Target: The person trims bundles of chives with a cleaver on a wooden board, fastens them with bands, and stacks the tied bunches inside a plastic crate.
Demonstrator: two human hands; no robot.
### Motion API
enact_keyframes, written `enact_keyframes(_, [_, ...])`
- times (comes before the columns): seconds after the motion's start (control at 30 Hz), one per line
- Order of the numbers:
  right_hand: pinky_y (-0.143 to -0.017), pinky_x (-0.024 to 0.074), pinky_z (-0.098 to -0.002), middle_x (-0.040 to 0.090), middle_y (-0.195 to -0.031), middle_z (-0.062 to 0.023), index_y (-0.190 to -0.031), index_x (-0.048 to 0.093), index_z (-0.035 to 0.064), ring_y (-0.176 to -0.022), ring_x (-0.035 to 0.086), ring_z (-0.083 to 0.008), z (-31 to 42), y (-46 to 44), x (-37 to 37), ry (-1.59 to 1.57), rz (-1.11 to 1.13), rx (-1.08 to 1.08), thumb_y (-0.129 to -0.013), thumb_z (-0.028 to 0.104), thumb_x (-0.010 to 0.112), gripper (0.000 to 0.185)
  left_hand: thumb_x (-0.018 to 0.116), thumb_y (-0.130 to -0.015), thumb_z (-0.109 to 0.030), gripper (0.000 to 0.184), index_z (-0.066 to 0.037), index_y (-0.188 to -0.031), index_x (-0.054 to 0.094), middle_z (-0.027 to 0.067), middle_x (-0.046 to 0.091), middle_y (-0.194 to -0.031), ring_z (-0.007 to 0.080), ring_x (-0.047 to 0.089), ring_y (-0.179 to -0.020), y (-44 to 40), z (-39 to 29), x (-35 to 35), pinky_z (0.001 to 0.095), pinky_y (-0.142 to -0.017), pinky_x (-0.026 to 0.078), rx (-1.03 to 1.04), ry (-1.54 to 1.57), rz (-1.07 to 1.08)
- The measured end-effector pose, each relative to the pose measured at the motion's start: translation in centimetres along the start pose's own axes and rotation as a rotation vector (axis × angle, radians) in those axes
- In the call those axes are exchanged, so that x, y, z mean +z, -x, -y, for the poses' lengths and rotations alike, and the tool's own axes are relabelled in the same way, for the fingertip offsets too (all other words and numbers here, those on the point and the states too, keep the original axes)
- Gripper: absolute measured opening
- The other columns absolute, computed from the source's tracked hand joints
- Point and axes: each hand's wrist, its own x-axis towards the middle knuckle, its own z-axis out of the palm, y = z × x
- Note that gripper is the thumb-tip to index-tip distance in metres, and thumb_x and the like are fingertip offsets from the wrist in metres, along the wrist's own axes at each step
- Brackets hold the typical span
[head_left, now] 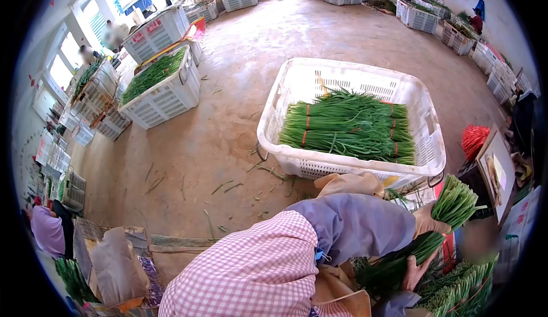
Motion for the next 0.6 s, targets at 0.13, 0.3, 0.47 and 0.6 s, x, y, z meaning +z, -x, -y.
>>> enact_keyframes(0.13, [-0.106,0.0358,-0.0379,0.041,-0.144,-0.0143,-0.151,0.022,0.0029,-0.125,0.045,-0.0274,-1.2,0.9,-1.0,-0.256,0.068,0.363,-0.077,0.025,0.074,0.094,0.089,-0.066,-0.028,0.082,-0.003,-0.132,0.048,0.0100,0.066,-0.108,0.0213,0.062,-0.103,-0.2,0.5,-1.5,0.0346,-0.091,0.048,-0.078,-0.074,0.042])
enact_keyframes(0.3, [-0.100,0.0410,-0.0373,0.046,-0.136,-0.0144,-0.144,0.035,0.0027,-0.117,0.050,-0.0245,-4.4,1.8,-4.0,-0.383,-0.060,0.491,-0.084,0.030,0.069,0.074,0.088,-0.068,-0.038,0.108,-0.006,-0.150,0.025,0.0125,0.058,-0.126,0.0220,0.055,-0.114,-2.2,0.5,-3.5,0.0390,-0.095,0.045,-0.173,-0.067,0.348])
enact_keyframes(0.47, [-0.096,0.0428,-0.0365,0.050,-0.130,-0.0136,-0.140,0.039,0.0022,-0.113,0.052,-0.0235,-3.8,1.6,-3.5,-0.333,-0.147,0.513,-0.085,0.025,0.067,0.066,0.082,-0.071,-0.049,0.100,-0.005,-0.146,0.031,0.0114,0.058,-0.122,0.0200,0.056,-0.109,-6.4,5.7,-4.7,0.0357,-0.092,0.046,0.017,-0.168,0.470])
enact_keyframes(0.6, [-0.093,0.0443,-0.0358,0.052,-0.124,-0.0129,-0.137,0.043,0.0017,-0.109,0.053,-0.0226,-5.2,2.4,-3.6,-0.347,-0.130,0.515,-0.085,0.022,0.066,0.060,0.073,-0.078,-0.049,0.084,-0.005,-0.140,0.037,0.0135,0.061,-0.114,0.0242,0.060,-0.100,-5.0,3.9,-2.9,0.0394,-0.086,0.049,0.009,-0.173,0.383])
